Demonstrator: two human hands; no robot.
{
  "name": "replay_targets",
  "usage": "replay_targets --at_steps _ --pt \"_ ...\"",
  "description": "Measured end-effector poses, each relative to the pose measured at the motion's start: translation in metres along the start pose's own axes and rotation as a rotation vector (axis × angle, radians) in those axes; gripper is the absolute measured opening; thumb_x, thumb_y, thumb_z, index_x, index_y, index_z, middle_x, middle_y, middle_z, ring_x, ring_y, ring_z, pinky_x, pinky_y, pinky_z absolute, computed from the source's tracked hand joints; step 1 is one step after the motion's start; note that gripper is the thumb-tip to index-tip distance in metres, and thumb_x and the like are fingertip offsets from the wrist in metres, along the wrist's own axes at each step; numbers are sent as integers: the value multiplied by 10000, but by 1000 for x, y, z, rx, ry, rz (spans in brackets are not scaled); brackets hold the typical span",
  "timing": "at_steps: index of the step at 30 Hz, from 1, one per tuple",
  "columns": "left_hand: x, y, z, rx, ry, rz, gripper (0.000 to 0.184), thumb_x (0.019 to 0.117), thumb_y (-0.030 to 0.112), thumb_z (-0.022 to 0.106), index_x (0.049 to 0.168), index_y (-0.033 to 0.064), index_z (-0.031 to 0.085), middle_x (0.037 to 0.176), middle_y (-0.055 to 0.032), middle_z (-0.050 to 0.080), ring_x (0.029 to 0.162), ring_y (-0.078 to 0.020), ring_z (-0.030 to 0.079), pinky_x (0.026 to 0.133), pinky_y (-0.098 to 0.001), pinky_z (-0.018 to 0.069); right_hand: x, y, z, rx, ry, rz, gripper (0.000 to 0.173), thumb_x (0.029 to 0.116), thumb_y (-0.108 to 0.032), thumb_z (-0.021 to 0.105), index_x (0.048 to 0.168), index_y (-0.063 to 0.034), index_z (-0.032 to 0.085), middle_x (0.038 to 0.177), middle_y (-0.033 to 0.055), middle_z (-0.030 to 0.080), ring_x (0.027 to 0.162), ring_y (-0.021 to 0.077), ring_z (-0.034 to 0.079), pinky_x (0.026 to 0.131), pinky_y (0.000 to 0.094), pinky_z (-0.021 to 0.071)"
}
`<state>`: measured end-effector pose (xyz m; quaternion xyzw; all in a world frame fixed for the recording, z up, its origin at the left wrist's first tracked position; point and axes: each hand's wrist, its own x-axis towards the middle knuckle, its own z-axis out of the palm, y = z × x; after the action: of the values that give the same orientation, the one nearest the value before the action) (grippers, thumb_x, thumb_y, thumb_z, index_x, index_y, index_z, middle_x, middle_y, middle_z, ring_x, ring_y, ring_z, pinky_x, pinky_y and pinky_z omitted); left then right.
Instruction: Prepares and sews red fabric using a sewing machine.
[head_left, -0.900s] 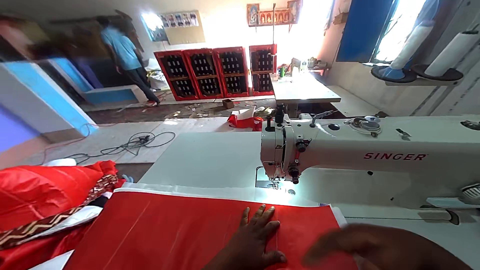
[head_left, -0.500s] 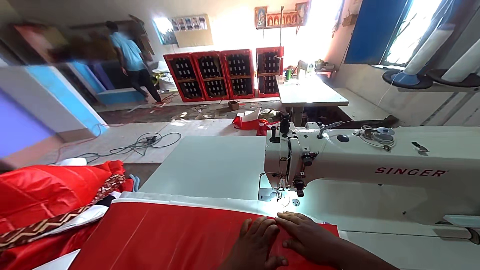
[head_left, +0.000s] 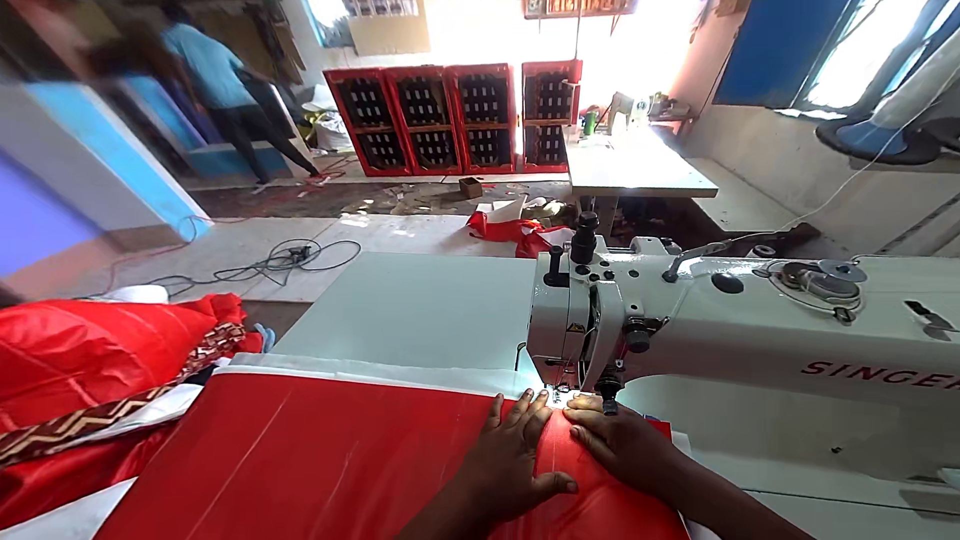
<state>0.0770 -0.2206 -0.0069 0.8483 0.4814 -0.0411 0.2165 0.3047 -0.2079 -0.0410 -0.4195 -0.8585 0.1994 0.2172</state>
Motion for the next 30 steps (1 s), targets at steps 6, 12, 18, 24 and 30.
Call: replay_targets --at_steps 6,12,18,24,30 --pt "11 4 -5 48 -35 -55 1112 877 868 376 1628 59 239 1706 -122 218 1604 -263 76 1257 -580 -47 7 9 -4 -78 -23 -12 412 1080 -301 417 1231 -67 720 1242 92 720 1230 210 638 1076 350 462" --pt "11 5 -4 71 -38 -52 1126 884 865 361 1628 32 220 1705 -135 218 1601 -275 93 1272 -529 -22 4 8 -1 -132 -9 -6 425 1086 -310 397 1232 -69 714 1222 85 717 1212 212 636 1059 342 467" --pt "10 11 -3 83 -58 -66 1163 854 883 393 1632 40 206 1710 -129 203 1602 -273 85 1267 -546 -22 -6 3 1 -160 18 8 450 1098 -328 363 1311 -87 678 1320 77 683 1309 211 593 1180 407 376" --pt "14 9 -6 90 -45 -76 1188 837 913 344 1628 35 222 1711 -121 204 1603 -268 85 1258 -577 -31 5 8 -2 -180 -32 40 450 1086 -340 365 1303 -117 690 1290 58 700 1277 188 606 1159 388 376" --pt "15 7 -8 91 -40 -73 1193 830 923 335 1628 42 227 1706 -120 221 1602 -270 87 1257 -577 -38 7 10 -1 -194 -11 34 448 1079 -334 367 1294 -125 700 1284 44 707 1258 175 618 1141 371 388"
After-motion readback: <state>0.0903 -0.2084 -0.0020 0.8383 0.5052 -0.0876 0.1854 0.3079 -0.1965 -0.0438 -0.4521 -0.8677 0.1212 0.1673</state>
